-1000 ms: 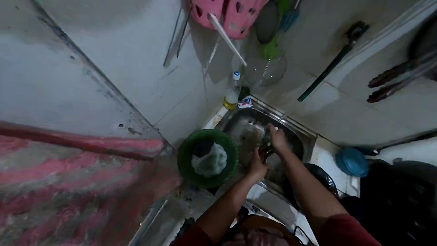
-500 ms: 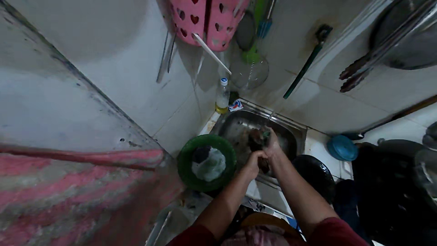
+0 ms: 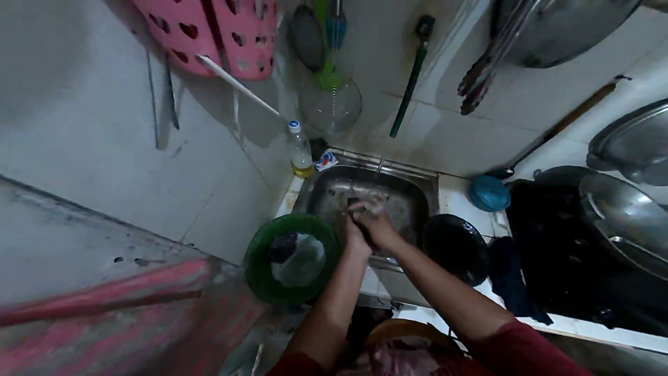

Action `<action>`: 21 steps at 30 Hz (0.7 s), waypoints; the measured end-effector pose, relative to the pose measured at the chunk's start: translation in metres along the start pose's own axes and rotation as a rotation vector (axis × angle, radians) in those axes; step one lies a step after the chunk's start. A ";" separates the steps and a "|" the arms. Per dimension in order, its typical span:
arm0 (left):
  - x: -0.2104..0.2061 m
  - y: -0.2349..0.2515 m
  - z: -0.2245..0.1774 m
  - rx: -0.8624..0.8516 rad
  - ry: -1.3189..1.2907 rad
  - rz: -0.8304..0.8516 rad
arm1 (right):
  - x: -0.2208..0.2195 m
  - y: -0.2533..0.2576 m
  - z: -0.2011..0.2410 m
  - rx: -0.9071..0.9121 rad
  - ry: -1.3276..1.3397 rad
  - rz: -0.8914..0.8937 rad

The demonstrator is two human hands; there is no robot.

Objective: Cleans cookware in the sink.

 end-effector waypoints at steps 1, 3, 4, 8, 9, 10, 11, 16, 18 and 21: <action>0.004 0.005 -0.010 -0.039 -0.018 0.013 | -0.009 -0.017 0.004 0.026 -0.055 0.051; 0.003 0.013 -0.019 -0.055 -0.041 0.097 | -0.014 -0.037 0.014 0.085 -0.132 0.094; 0.002 0.014 -0.015 -0.060 -0.041 0.105 | -0.012 -0.035 0.014 0.117 -0.190 0.108; -0.001 0.003 0.012 0.019 0.219 -0.075 | 0.010 0.023 0.022 0.369 -0.508 0.057; -0.006 0.000 0.018 0.046 0.254 -0.056 | 0.019 0.041 0.022 0.346 -0.575 0.023; -0.011 -0.004 0.023 0.059 0.290 -0.024 | 0.031 0.057 0.018 0.257 -0.571 -0.016; -0.016 -0.006 0.026 0.059 0.319 -0.005 | 0.042 0.068 0.008 0.120 -0.448 -0.051; -0.007 -0.010 0.009 0.106 0.531 0.014 | 0.035 0.029 0.000 0.106 -0.259 -0.050; 0.004 0.000 0.036 0.176 0.472 0.048 | 0.033 0.030 -0.014 0.050 -0.223 0.016; 0.005 -0.004 0.061 0.212 0.636 0.226 | 0.044 0.043 -0.051 -0.359 -0.035 0.086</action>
Point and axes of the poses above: each hand's wrist, its own y-axis towards the middle knuckle, its own x-axis out of the back of the hand, z = x × y, the point moved 10 cm from there along y, towards the middle knuckle, and after that the axes turned 2 degrees about -z, right-handed, at the moved point
